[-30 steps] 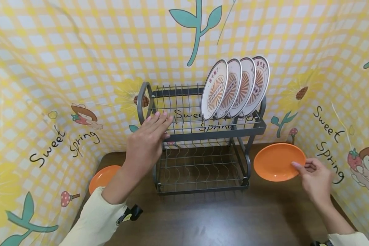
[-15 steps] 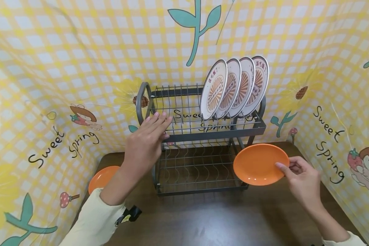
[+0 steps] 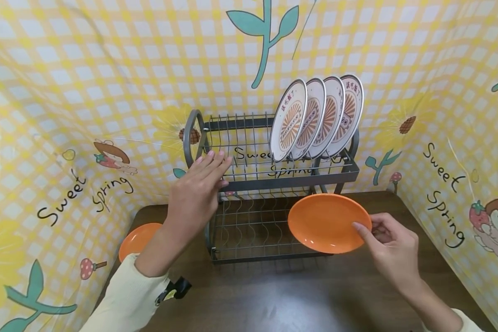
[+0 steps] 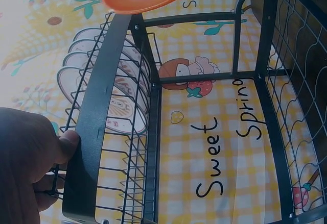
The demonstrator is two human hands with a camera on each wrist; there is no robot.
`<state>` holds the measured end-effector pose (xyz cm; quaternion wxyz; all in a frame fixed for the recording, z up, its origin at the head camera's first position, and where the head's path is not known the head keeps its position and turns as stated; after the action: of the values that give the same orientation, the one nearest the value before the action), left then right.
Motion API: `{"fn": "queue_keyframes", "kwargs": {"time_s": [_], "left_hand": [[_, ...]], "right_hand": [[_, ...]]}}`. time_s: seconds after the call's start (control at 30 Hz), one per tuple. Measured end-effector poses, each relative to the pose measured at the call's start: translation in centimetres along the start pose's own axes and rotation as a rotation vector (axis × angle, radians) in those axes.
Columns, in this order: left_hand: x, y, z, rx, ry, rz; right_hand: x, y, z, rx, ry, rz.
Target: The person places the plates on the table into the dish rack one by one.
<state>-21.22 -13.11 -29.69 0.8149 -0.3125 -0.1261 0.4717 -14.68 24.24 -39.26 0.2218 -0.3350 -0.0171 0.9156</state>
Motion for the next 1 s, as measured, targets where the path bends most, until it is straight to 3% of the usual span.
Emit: {"fn": "queue_keyframes", "kwargs": {"time_s": [0.4, 0.67, 1.0], "left_hand": [[0.1, 0.0, 0.1, 0.005, 0.0, 0.0], [0.1, 0.0, 0.0, 0.004, -0.001, -0.006], [0.1, 0.0, 0.0, -0.001, -0.005, -0.009]], "right_hand": [[-4.1, 2.6, 1.6, -0.008, -0.149, 0.107], [-6.7, 4.8, 3.8, 0.116, -0.252, 0.149], [-9.8, 6.4, 7.1, 0.26, -0.263, 0.166]]}}
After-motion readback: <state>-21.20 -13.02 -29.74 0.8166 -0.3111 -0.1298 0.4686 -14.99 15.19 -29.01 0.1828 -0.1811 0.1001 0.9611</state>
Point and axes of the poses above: each hand's wrist, its own z-axis towards the middle knuckle, its own y-axis out of the palm, x = y × z, the point moved 1 cm from there along z, towards the middle knuckle, and after that the axes turned 5 degrees about z, right-handed, at the moved point
